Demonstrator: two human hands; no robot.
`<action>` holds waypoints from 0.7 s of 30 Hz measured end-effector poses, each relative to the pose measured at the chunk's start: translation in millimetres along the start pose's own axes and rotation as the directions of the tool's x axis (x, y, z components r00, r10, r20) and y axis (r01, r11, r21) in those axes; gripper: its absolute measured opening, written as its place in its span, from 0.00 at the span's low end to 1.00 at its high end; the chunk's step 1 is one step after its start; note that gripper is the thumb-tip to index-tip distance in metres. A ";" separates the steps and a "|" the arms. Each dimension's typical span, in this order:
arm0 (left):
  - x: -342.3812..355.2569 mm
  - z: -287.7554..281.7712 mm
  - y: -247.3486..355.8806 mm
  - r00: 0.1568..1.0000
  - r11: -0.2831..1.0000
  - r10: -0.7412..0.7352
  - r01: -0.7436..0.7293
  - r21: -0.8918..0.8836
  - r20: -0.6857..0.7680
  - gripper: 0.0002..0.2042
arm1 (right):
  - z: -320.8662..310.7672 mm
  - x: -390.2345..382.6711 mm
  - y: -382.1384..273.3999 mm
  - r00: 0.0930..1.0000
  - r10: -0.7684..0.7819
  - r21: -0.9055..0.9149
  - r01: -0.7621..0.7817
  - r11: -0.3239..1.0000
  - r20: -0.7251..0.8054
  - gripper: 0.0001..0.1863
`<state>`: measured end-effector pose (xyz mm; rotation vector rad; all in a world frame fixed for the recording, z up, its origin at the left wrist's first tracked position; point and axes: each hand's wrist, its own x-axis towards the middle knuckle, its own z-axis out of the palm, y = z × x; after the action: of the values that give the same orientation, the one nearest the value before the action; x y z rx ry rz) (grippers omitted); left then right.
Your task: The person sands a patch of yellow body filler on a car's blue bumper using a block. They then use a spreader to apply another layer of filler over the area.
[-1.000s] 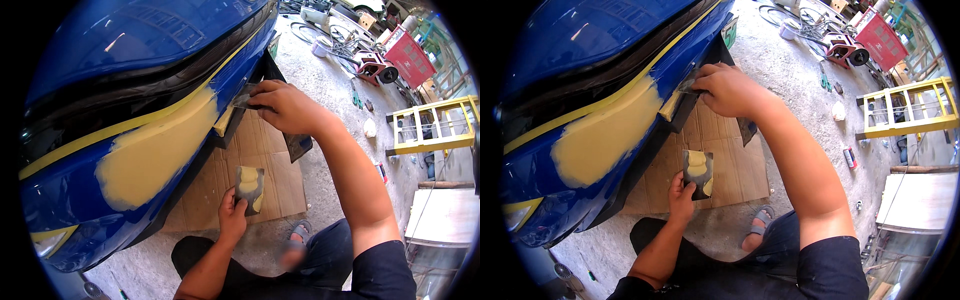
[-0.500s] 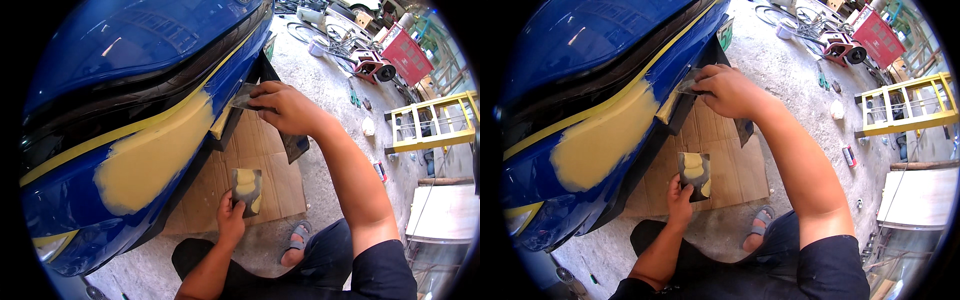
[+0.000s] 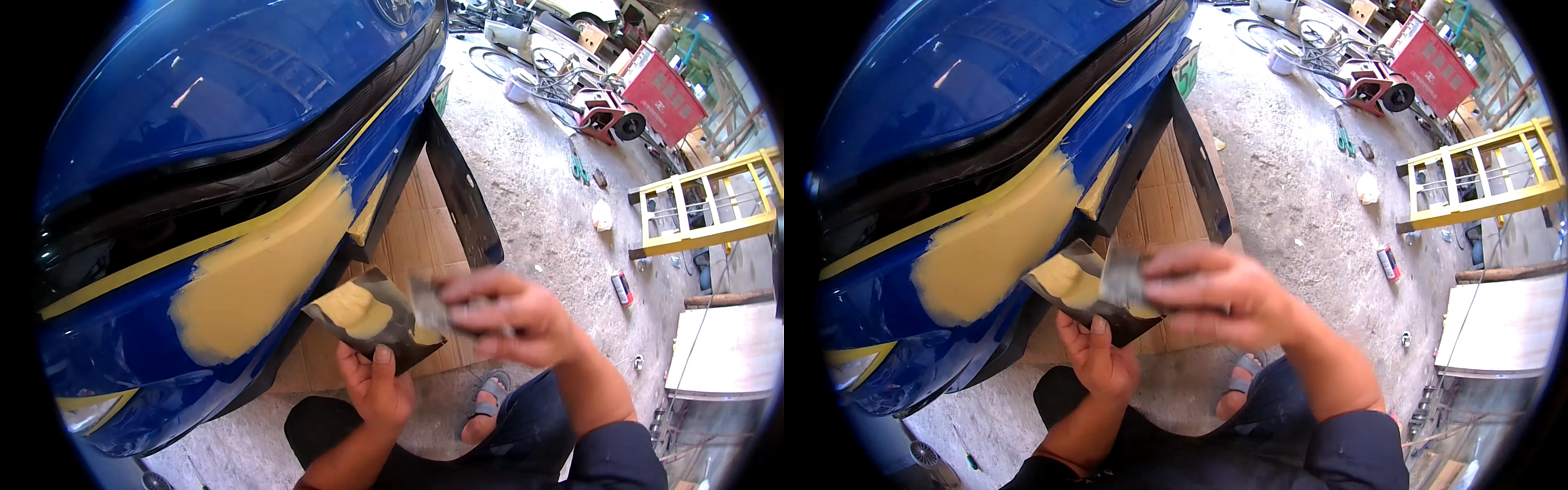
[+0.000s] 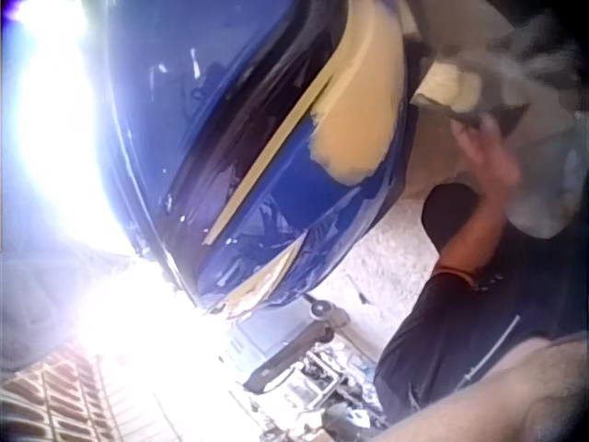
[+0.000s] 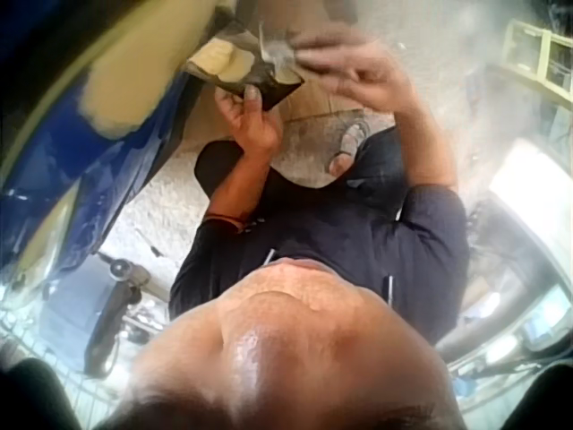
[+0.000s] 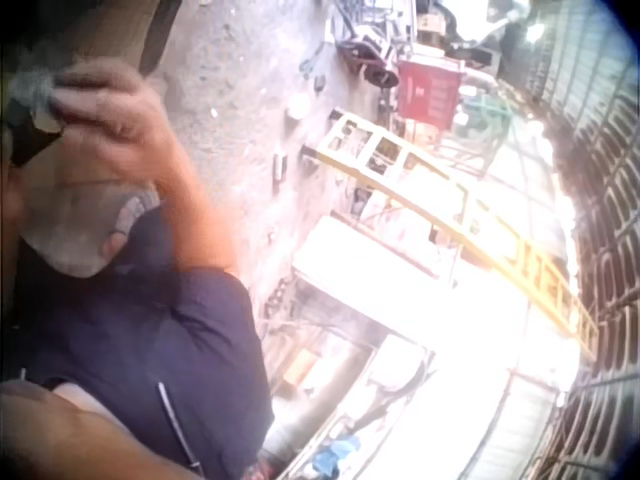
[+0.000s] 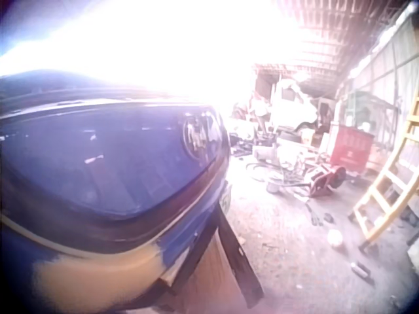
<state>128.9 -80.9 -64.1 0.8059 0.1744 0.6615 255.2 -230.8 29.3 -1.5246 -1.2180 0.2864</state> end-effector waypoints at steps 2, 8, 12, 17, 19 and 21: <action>2.1 15.8 5.3 0.998 0.999 0.044 -0.044 -0.004 -0.046 0.24 | 18.5 -16.6 -4.9 0.999 0.048 0.158 -0.046 0.986 -0.009 0.19; 8.6 4.7 16.8 0.980 0.979 0.188 -0.192 0.074 0.059 0.24 | 4.0 -30.3 9.8 0.993 0.122 -0.446 -0.114 0.888 -0.011 0.19; 9.2 -6.1 9.4 0.977 0.945 0.213 -0.211 0.251 0.020 0.24 | -1.1 -6.3 -4.7 0.983 0.075 -0.534 -0.155 0.831 -0.168 0.19; 4.4 -3.7 7.2 0.977 0.954 0.208 -0.213 0.212 0.046 0.24 | 21.9 -3.2 -22.0 0.994 0.048 -0.705 -0.106 0.702 -0.101 0.21; 4.8 -0.5 6.8 0.977 0.953 0.209 -0.212 0.215 0.036 0.24 | 31.8 -1.1 -22.3 0.997 0.045 -0.758 -0.073 0.648 -0.057 0.20; 4.4 0.6 8.5 0.976 0.947 0.215 -0.220 0.235 0.046 0.24 | 41.8 -5.8 -16.6 0.999 0.049 -0.793 -0.034 0.608 -0.006 0.18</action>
<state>128.5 -74.3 -57.2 1.0738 0.1503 0.8511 213.6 -213.2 25.7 -2.3250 -1.4093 -0.2813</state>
